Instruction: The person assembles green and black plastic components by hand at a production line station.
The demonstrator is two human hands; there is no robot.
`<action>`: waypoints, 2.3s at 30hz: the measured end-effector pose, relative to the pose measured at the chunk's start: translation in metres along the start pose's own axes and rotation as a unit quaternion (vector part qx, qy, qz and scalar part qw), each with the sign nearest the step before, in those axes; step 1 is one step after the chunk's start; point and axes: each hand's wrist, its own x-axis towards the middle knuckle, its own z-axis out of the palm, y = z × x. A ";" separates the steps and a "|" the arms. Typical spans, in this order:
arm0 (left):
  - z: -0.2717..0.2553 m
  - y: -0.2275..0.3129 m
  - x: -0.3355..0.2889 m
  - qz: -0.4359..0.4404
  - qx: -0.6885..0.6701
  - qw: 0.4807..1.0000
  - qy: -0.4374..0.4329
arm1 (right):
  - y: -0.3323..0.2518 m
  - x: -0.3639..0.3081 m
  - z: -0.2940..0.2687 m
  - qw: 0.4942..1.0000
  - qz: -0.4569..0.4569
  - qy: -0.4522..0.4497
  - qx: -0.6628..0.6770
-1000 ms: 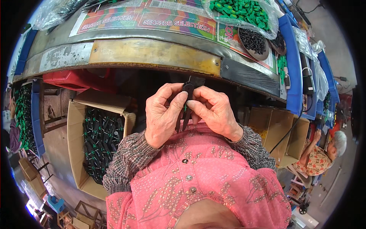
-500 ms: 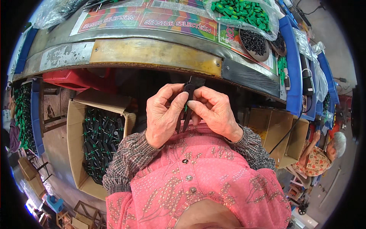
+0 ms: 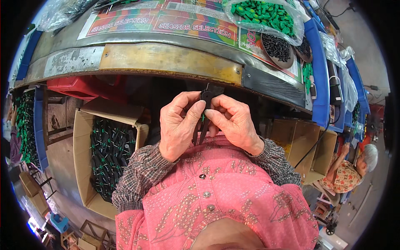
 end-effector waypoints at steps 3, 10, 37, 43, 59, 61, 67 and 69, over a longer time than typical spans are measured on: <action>0.000 0.000 -0.001 -0.005 -0.010 1.000 -0.002 | 0.001 0.000 0.000 1.000 -0.005 -0.004 -0.013; -0.002 0.000 0.002 -0.006 -0.018 1.000 -0.001 | 0.000 0.002 0.001 1.000 0.004 -0.006 -0.020; -0.003 -0.005 -0.003 -0.013 -0.026 0.998 -0.047 | -0.009 0.020 -0.018 0.994 -0.085 -0.038 0.048; -0.009 -0.002 0.001 0.017 0.047 0.995 -0.082 | -0.010 0.023 -0.020 0.994 -0.068 -0.044 0.075; -0.005 0.001 -0.001 0.023 0.113 0.992 -0.051 | -0.019 0.017 -0.024 0.997 -0.040 -0.041 -0.047; -0.002 0.004 -0.002 0.002 0.098 0.994 -0.046 | -0.023 0.016 -0.022 0.997 -0.021 -0.031 -0.074; 0.001 0.009 -0.004 -0.034 0.049 0.997 -0.047 | -0.021 0.014 -0.017 0.993 -0.073 0.012 -0.092; -0.001 0.009 -0.004 -0.050 0.059 0.996 -0.041 | -0.023 0.015 -0.017 0.993 -0.075 0.018 -0.087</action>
